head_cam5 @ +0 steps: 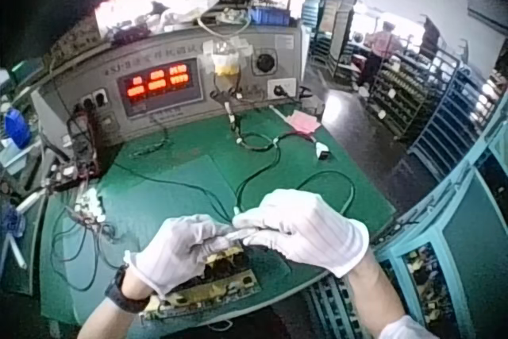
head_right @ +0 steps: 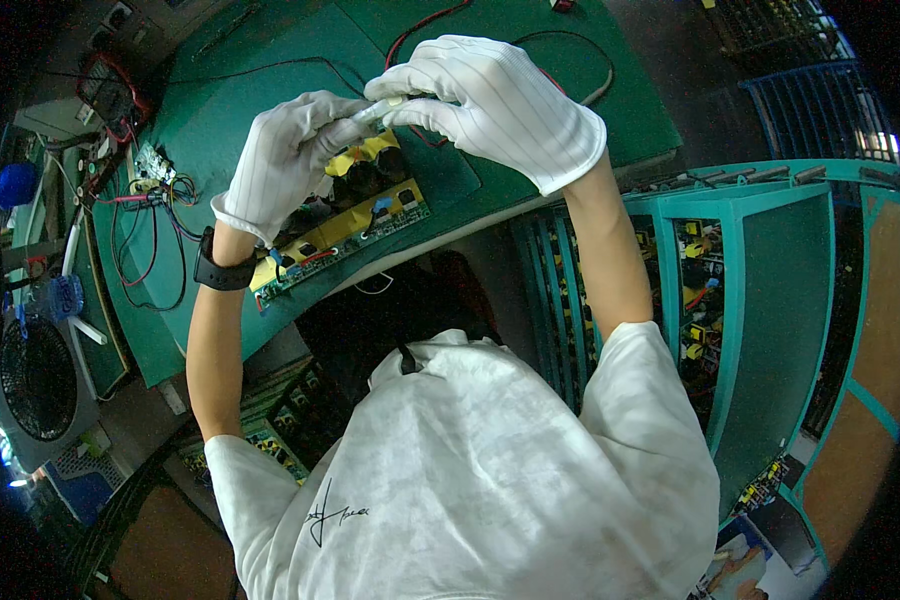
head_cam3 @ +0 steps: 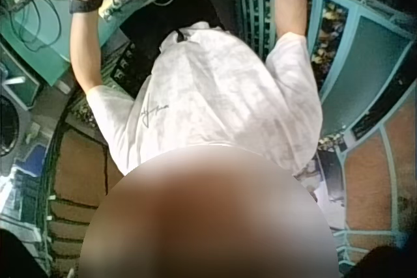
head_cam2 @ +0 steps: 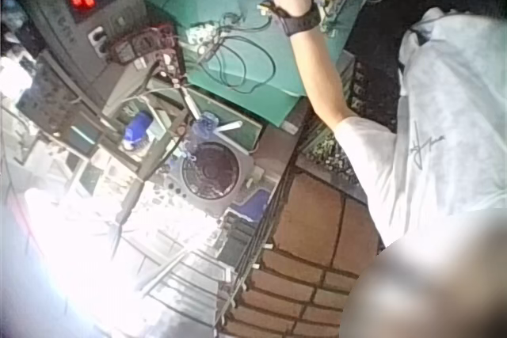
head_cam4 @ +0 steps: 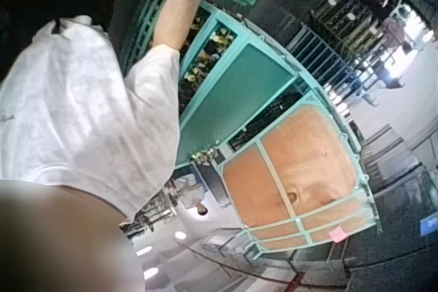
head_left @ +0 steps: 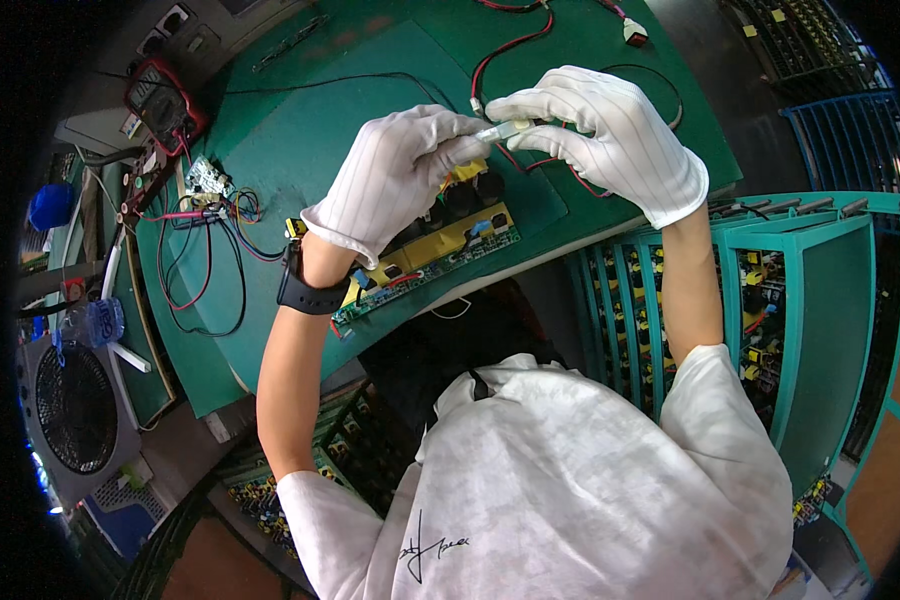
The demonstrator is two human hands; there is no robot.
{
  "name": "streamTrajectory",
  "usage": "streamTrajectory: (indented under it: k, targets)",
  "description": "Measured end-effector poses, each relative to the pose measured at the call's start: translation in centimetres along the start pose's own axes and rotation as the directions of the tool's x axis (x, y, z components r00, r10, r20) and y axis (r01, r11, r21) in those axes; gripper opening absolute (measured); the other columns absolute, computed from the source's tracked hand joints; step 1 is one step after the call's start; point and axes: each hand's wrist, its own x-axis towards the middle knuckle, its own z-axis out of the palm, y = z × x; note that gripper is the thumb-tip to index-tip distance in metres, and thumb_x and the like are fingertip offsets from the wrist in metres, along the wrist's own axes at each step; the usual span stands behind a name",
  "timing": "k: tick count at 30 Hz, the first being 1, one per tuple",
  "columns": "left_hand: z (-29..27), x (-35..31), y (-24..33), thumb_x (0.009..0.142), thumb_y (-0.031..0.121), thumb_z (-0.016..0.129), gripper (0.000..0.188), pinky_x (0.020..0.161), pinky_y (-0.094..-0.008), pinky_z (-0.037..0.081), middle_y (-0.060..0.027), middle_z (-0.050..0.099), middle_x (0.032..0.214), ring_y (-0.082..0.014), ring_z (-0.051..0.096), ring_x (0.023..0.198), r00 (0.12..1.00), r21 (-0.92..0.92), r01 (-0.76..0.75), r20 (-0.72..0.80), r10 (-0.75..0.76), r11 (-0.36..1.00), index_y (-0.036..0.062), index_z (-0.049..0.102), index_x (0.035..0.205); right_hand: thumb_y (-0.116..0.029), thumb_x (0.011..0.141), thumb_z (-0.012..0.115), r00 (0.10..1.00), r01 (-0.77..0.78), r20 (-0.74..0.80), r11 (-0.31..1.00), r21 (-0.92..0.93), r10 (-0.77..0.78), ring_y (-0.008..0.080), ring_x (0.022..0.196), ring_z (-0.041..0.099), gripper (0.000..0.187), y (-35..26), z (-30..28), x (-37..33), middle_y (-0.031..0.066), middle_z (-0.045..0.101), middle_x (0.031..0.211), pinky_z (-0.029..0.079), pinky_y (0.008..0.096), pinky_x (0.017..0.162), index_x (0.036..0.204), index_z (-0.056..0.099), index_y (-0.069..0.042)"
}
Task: The person performs testing and connection checks on an electronic circuit board assembly with multimeter probes and a testing device, connecting it to a power supply module at a factory station.
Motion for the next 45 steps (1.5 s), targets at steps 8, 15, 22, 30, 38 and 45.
streamTrajectory:
  k: [8,15,22,30,38,45]
  targets:
    - [-0.1,-0.3,-0.4,0.093,0.017,0.072,0.019,0.071,-0.043,0.054,-0.0182,0.069,0.089,-0.0391,0.066,0.081,0.991,0.168,-0.122,-0.026,0.128,0.978,0.0009,0.075,0.103,-0.028,0.086,0.077,1.0,0.001,0.019,0.998,0.059,-0.002,0.0262,0.078,0.067,0.033,0.3,0.2,0.2,0.0086,0.071,0.088,0.054,0.0348,0.072,0.113,0.078,-0.008]
    - [0.0,-0.6,-0.6,0.093,0.016,0.072,0.018,0.071,-0.0424,0.055,-0.018,0.071,0.092,-0.0387,0.068,0.082,0.989,0.167,-0.134,-0.036,0.142,0.977,0.0014,0.075,0.102,-0.026,0.094,0.072,0.999,0.012,0.047,0.995,0.099,-0.017,0.0234,0.078,0.068,0.027,0.7,0.3,0.3,0.0081,0.069,0.084,0.054,0.0343,0.075,0.113,0.077,-0.007]
    - [0.1,-0.7,-0.5,0.093,0.016,0.072,0.016,0.072,-0.0426,0.056,-0.0177,0.072,0.094,-0.0387,0.068,0.084,0.99,0.187,-0.128,-0.027,0.135,0.974,0.0022,0.074,0.101,-0.027,0.094,0.072,0.997,-0.012,0.079,0.991,0.135,0.001,0.0229,0.078,0.068,0.029,0.8,0.2,0.2,0.0088,0.069,0.084,0.054,0.0343,0.073,0.113,0.076,-0.005]
    - [0.3,-0.8,-0.1,0.093,0.014,0.071,0.014,0.071,-0.0427,0.054,-0.0158,0.071,0.091,-0.0377,0.067,0.083,0.995,0.219,-0.09,-0.019,0.097,0.972,0.0032,0.074,0.102,-0.028,0.093,0.073,0.996,-0.015,0.085,0.983,0.184,0.0,0.0238,0.076,0.067,0.031,0.9,0.4,0.1,0.0093,0.068,0.084,0.054,0.0348,0.072,0.113,0.076,-0.004]
    - [1.0,-0.8,0.1,0.093,0.012,0.071,0.012,0.07,-0.0421,0.054,-0.0152,0.07,0.089,-0.0372,0.066,0.081,0.988,0.226,-0.08,-0.112,0.108,0.971,0.0034,0.074,0.101,-0.03,0.093,0.072,0.996,-0.026,0.083,0.988,0.152,0.014,0.0244,0.079,0.068,0.03,0.6,0.9,0.1,0.0087,0.069,0.083,0.054,0.0353,0.073,0.111,0.077,-0.006]
    - [1.6,-1.1,0.2,0.092,0.009,0.07,0.011,0.071,-0.0435,0.054,-0.0153,0.07,0.088,-0.0376,0.067,0.082,0.977,0.249,-0.016,-0.2,0.067,0.968,0.0024,0.073,0.1,-0.03,0.093,0.072,0.998,0.03,-0.05,0.995,0.099,-0.025,0.0246,0.08,0.07,0.027,-0.1,2.3,0.6,0.0082,0.071,0.086,0.056,0.0346,0.073,0.106,0.078,-0.007]
